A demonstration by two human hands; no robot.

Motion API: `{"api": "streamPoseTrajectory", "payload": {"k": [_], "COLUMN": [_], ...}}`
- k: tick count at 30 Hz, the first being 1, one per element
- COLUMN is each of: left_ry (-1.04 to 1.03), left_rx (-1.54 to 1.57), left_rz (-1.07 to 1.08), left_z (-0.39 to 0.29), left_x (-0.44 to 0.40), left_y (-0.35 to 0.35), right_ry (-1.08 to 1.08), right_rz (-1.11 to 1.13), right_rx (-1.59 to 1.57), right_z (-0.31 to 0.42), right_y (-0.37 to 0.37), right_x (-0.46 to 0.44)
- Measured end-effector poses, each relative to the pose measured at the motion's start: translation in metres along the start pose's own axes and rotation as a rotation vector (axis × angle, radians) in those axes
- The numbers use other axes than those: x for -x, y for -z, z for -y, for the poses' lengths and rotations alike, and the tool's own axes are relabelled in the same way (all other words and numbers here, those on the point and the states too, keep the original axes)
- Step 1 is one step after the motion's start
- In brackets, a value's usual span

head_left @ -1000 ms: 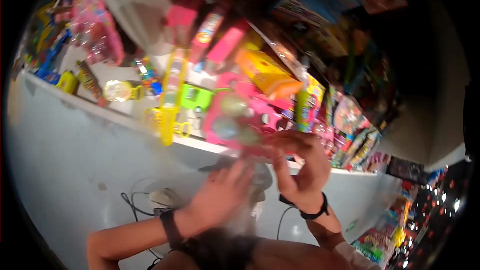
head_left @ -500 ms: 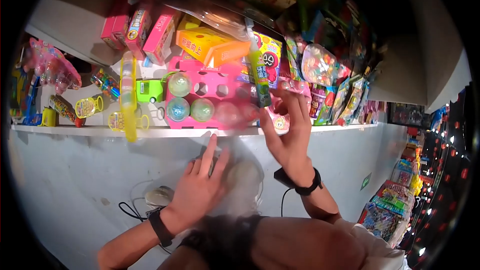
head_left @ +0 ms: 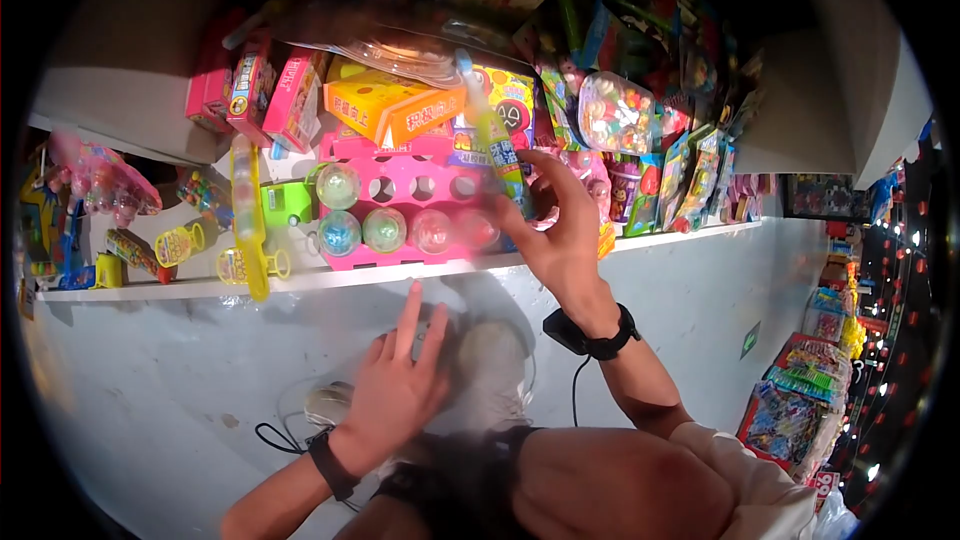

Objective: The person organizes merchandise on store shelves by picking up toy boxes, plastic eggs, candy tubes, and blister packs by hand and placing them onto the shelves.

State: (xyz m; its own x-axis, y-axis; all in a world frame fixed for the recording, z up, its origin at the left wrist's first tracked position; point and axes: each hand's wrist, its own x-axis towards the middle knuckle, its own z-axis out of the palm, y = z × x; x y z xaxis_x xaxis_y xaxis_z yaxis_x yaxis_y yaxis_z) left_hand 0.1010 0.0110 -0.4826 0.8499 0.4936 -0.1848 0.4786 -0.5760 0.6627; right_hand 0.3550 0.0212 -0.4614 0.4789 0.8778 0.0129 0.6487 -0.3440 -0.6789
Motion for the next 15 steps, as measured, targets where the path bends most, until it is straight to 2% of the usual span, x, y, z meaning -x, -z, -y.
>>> {"api": "streamPoseTrajectory", "payload": {"k": [1,4,8,15], "left_ry": [0.002,-0.012,-0.010,-0.034], "left_rx": [-0.003,-0.009,-0.021,0.002], "left_rz": [0.002,-0.007,0.029,0.015], "left_z": [0.000,0.000,-0.002,0.000], "left_x": [0.000,-0.002,-0.005,-0.009], "left_y": [0.000,-0.001,0.001,0.000], "right_ry": [0.089,0.162,0.152,0.004], "right_rz": [-0.072,-0.174,-0.200,-0.132], "right_rx": [0.006,-0.044,-0.078,-0.155], "right_z": [-0.005,-0.016,-0.018,-0.012], "right_y": [-0.002,-0.005,-0.004,0.001], "right_x": [0.002,0.006,0.005,-0.006]}}
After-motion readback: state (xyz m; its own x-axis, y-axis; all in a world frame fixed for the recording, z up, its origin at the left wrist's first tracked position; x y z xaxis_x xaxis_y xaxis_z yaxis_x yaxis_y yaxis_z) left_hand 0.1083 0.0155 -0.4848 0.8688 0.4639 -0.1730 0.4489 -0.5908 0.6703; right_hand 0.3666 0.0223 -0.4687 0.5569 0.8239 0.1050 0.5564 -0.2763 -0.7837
